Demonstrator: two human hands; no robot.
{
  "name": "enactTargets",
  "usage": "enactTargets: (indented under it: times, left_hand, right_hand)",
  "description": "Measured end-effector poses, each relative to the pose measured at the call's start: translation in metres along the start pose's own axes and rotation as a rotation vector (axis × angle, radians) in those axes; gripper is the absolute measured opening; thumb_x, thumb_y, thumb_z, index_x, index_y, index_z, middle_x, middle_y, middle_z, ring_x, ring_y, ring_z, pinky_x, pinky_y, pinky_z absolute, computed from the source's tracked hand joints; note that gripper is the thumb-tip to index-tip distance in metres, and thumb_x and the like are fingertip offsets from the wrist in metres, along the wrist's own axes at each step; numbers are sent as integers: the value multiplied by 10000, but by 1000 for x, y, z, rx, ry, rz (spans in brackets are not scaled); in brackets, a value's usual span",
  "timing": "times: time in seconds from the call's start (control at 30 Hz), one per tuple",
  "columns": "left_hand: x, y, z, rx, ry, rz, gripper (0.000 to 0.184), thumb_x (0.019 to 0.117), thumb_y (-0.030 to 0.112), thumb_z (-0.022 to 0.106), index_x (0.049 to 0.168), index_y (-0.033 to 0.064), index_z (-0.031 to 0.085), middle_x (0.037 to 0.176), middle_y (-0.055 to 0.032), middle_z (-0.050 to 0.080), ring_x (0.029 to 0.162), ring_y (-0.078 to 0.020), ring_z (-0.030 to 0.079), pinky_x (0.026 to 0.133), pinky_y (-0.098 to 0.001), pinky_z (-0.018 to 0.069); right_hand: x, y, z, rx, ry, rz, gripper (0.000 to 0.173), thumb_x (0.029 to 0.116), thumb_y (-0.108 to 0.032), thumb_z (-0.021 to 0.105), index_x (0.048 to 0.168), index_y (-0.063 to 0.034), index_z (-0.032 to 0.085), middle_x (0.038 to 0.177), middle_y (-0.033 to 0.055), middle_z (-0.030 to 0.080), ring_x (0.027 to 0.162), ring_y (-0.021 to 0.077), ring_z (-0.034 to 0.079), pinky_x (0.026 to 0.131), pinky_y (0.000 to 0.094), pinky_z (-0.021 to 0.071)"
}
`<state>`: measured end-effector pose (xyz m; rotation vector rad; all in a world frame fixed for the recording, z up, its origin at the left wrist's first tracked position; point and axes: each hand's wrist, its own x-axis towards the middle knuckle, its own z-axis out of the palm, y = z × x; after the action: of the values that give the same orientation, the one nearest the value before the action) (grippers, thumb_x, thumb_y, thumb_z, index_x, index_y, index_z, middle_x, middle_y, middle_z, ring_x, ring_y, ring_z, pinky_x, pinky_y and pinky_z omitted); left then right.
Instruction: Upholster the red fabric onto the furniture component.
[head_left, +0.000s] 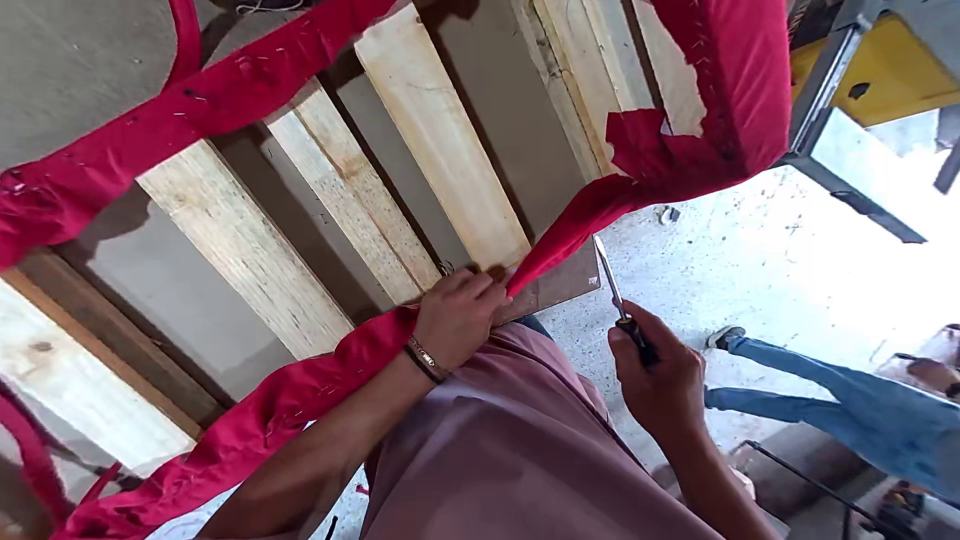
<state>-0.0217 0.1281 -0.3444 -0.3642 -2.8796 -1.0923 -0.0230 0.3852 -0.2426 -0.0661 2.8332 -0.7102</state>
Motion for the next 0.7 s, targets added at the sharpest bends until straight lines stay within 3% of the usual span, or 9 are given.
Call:
enactTargets:
  times: [0.1, 0.13, 0.23, 0.33, 0.4, 0.47, 0.53, 0.7]
  left_hand:
    - [9, -6, -3, -24, 25, -154, 204, 1026, 195, 611, 921, 60, 721, 897, -115, 697, 787, -290, 717, 621, -451, 595]
    - [12, -8, -3, -68, 13, -190, 203, 1030, 181, 606, 924, 48, 717, 894, -118, 698, 763, -282, 714, 618, -459, 591]
    - [24, -9, -6, -238, -76, -350, 296, 1063, 267, 563, 987, 31, 724, 971, -126, 729, 870, -267, 721, 781, -488, 595]
    - [35, 1, -12, -214, -232, -423, 386, 968, 437, 691, 1014, 57, 738, 975, -123, 740, 923, -298, 720, 808, -560, 573]
    - [31, -1, -2, -177, -138, -336, 295, 993, 340, 674, 958, 57, 750, 978, -115, 757, 924, -287, 735, 804, -543, 583]
    - [21, -7, 11, -196, 67, -257, 205, 992, 228, 669, 943, 57, 771, 985, -89, 776, 899, -235, 754, 796, -477, 615]
    - [15, -10, 19, -231, 207, -186, 125, 942, 128, 684, 880, 40, 748, 882, -92, 750, 787, -215, 731, 698, -430, 605]
    - [12, -12, 18, -334, 236, -143, 151, 949, 131, 672, 857, 34, 741, 819, -80, 729, 749, -165, 707, 693, -365, 593]
  right_hand:
    - [19, 3, 0, 53, -19, -13, 429, 1005, -294, 525, 1353, -64, 627, 724, 15, 626, 510, 79, 543, 456, 302, 486]
    - [24, 4, 0, 70, -30, -16, 424, 1010, -291, 525, 1356, -68, 627, 730, 25, 633, 515, 93, 557, 463, 319, 497]
    - [35, 2, -2, 84, -56, -42, 398, 1025, -306, 503, 1341, -115, 651, 694, -1, 604, 497, 87, 533, 447, 321, 476]
    - [29, -5, -6, -20, -91, -91, 434, 1022, -369, 462, 1348, -159, 657, 650, -40, 553, 495, 71, 473, 449, 317, 410]
    - [20, -3, -4, -62, -137, -131, 460, 1031, -374, 430, 1392, -182, 640, 655, -36, 572, 501, 93, 486, 452, 352, 424]
    - [14, -2, 2, -104, -177, -183, 441, 1031, -330, 425, 1380, -202, 662, 665, -22, 611, 516, 123, 527, 461, 384, 455]
    - [10, -2, 9, -146, -206, -205, 428, 1024, -323, 438, 1371, -238, 673, 689, -1, 647, 534, 157, 575, 473, 419, 488]
    - [8, -5, 18, -175, -225, -227, 429, 1021, -326, 443, 1368, -250, 684, 709, 11, 662, 558, 172, 610, 493, 421, 512]
